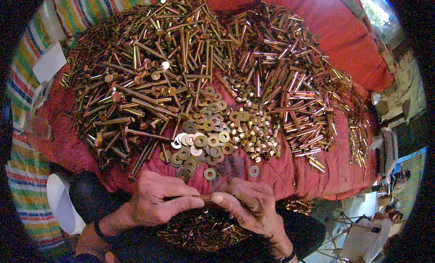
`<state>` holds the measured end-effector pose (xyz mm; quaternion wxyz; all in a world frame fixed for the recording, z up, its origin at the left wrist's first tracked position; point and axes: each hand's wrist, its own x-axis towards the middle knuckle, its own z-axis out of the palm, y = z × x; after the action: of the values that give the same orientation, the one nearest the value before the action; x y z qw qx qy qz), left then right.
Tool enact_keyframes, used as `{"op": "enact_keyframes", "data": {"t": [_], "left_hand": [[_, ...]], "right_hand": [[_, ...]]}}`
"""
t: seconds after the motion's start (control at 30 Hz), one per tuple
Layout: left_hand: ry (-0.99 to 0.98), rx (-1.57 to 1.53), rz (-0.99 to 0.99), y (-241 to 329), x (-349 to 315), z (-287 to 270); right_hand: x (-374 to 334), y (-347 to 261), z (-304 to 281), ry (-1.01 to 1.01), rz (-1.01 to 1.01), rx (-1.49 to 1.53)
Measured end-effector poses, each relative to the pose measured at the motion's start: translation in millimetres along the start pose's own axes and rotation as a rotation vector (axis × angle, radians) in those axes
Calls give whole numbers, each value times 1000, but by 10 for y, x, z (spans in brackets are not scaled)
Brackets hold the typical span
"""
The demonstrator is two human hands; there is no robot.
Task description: The person repeatedly picks up a metal rod, places a washer onto it, and then screws a nut onto the rod. This process is repeated continuously with components from a large pile on a red cloth.
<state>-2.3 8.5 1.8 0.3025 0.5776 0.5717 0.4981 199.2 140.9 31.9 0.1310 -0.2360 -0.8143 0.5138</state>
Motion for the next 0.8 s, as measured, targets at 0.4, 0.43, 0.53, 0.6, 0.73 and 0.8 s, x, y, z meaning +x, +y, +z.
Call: {"op": "enact_keyframes", "data": {"t": [0.4,0.43,0.53,0.6,0.73,0.8], "left_hand": [[11,-347,-334,-7,-3,-4],[1,-348,-338,-4,0,-5],[-20,-384,-350,3,4,8],[-27,-433,-335,5,5,25],[-26,-420,-374,-8,13,21],[-23,-476,-442,-11,14,2]], "right_hand": [[61,75,-93,161,-110,-68],[67,82,-83,146,-151,-78],[57,52,-45,115,-195,-84],[21,7,-34,82,-81,-102],[10,1,-33,80,149,92],[44,39,-20,178,25,99]]}}
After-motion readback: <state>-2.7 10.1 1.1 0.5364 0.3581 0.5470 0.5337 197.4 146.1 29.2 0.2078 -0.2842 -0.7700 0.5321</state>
